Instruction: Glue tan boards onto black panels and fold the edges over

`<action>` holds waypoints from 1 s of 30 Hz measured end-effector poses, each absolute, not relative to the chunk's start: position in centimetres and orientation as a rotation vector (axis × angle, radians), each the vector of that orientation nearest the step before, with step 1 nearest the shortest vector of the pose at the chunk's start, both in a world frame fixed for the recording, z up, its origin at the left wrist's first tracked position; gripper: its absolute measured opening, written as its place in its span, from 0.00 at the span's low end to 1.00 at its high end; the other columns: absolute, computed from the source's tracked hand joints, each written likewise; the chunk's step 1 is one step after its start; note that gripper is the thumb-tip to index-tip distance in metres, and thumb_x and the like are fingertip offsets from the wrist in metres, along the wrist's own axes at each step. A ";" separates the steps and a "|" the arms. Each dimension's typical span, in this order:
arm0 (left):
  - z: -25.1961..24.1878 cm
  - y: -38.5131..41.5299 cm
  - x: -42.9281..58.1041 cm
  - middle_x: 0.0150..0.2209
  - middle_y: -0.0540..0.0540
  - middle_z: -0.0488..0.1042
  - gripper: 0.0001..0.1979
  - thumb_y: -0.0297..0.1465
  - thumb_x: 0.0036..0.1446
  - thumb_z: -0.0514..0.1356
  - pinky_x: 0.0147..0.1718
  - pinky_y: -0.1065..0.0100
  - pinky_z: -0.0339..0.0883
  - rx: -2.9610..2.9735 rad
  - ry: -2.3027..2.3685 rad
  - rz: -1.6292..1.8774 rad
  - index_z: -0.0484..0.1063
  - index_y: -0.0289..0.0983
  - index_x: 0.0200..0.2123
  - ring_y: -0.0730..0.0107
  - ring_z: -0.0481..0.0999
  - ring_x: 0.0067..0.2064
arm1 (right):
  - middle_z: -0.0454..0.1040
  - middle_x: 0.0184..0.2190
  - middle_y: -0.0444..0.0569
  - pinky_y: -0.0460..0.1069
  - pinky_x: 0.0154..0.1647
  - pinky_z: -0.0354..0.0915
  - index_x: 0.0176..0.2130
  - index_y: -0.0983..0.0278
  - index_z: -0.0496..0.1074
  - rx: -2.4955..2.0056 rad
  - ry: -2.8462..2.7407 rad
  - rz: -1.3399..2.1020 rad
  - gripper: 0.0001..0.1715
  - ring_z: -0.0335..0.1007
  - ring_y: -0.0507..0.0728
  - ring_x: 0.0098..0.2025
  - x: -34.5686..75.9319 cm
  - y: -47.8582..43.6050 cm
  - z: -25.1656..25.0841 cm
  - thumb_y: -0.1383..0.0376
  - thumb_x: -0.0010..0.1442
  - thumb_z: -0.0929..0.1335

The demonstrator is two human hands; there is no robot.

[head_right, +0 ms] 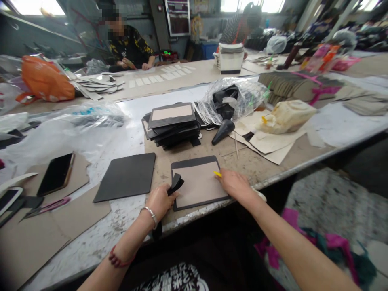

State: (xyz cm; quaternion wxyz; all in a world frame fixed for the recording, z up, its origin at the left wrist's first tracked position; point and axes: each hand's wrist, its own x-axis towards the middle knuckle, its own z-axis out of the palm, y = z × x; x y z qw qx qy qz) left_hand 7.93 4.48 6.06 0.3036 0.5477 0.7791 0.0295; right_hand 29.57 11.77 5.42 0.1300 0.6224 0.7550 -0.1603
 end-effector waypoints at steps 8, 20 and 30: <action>6.1 4.5 8.0 0.25 0.45 0.74 0.06 0.32 0.53 0.58 0.29 0.72 0.61 1.446 2.077 0.074 0.70 0.35 0.30 0.67 0.75 0.31 | 0.74 0.39 0.60 0.54 0.39 0.61 0.44 0.66 0.66 1.773 2.224 -0.433 0.22 0.70 0.65 0.43 29.4 11.5 5.8 0.56 0.63 0.54; 5.7 4.1 8.0 0.33 0.39 0.75 0.07 0.32 0.52 0.59 0.36 0.68 0.63 1.432 2.135 0.150 0.69 0.34 0.33 0.60 0.74 0.41 | 0.74 0.38 0.63 0.57 0.40 0.62 0.41 0.69 0.68 1.821 2.185 -0.354 0.23 0.70 0.66 0.43 29.1 11.0 6.3 0.55 0.62 0.56; 4.7 4.2 7.4 0.33 0.43 0.76 0.11 0.31 0.49 0.61 0.32 0.71 0.65 1.376 2.099 0.294 0.66 0.35 0.36 0.66 0.76 0.36 | 0.73 0.34 0.60 0.53 0.38 0.62 0.39 0.69 0.69 2.054 2.095 -0.650 0.22 0.69 0.65 0.41 29.3 12.0 6.3 0.54 0.56 0.62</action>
